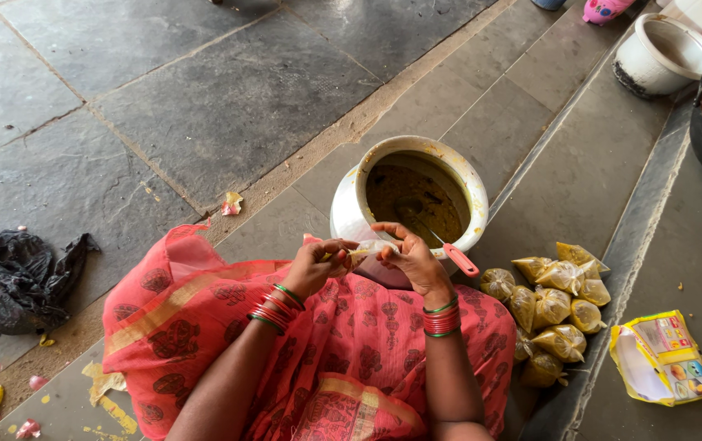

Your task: The person sits on the floor and fills small clear plastic bags with a yellow cooked food mixture from a large pot using a long-handled ladle. She opens each bag, spoons the mixture in, ties the bag closed, and places the finished bags in a pile beside her, repeating the cycle.

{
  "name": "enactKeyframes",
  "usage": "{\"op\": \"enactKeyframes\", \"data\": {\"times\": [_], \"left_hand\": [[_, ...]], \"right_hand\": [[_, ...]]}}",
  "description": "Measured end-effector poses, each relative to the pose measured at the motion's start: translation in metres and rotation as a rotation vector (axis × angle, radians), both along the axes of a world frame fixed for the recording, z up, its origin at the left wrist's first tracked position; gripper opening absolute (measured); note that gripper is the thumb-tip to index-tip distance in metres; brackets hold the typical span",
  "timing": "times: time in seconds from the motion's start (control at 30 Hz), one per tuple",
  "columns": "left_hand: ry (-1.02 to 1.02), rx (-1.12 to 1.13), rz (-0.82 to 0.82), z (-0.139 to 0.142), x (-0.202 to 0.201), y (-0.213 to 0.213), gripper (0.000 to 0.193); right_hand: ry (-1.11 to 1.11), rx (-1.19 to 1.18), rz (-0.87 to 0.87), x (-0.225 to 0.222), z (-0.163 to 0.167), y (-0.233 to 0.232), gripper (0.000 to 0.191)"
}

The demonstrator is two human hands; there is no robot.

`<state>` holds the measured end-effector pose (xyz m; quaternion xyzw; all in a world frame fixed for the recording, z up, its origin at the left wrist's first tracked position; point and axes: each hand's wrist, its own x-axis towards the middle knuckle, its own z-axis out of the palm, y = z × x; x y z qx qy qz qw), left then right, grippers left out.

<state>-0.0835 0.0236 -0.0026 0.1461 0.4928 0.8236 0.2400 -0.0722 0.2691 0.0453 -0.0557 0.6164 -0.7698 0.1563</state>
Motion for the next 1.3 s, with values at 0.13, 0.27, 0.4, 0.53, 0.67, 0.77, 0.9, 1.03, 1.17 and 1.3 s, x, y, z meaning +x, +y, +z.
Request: {"op": "enactKeyframes", "data": {"times": [0.13,0.27,0.4,0.53,0.67,0.77,0.9,1.03,1.17,1.3], "left_hand": [[0.445,-0.377,0.079,0.014,0.011,-0.004,0.010],[0.787,-0.837,0.302,0.021,0.020,-0.009,0.011],[0.344,-1.044,0.362,0.014,0.015,-0.005,0.020],[-0.182,-0.548,0.318,0.004,0.004,-0.007,0.022],[-0.195,-0.424,0.225,-0.001,0.004,-0.009,0.019],[0.021,-0.546,0.114,-0.002,0.004,-0.010,0.018],[0.208,-0.342,-0.053,0.005,0.001,-0.011,0.021],[0.384,-0.486,-0.017,0.022,0.003,-0.010,0.017],[0.680,-0.659,0.065,0.046,0.009,-0.009,0.016],[0.873,-0.646,0.344,0.062,0.023,-0.006,0.015]], "right_hand": [[0.021,0.168,-0.149,0.000,-0.010,-0.013,0.023],[0.258,0.384,-0.259,0.008,0.002,-0.029,0.011],[0.797,0.750,-0.227,0.023,0.032,-0.044,0.013],[1.051,0.906,-0.067,0.036,0.054,-0.061,0.021],[1.093,0.863,0.108,0.047,0.065,-0.074,0.023],[1.122,0.733,0.058,0.051,0.070,-0.073,0.030],[1.098,0.656,-0.146,0.047,0.070,-0.064,0.034],[0.923,0.542,-0.237,0.038,0.055,-0.058,0.018],[0.730,0.477,-0.172,0.029,0.035,-0.057,0.010],[0.716,0.391,-0.099,0.023,0.024,-0.057,0.009]]}}
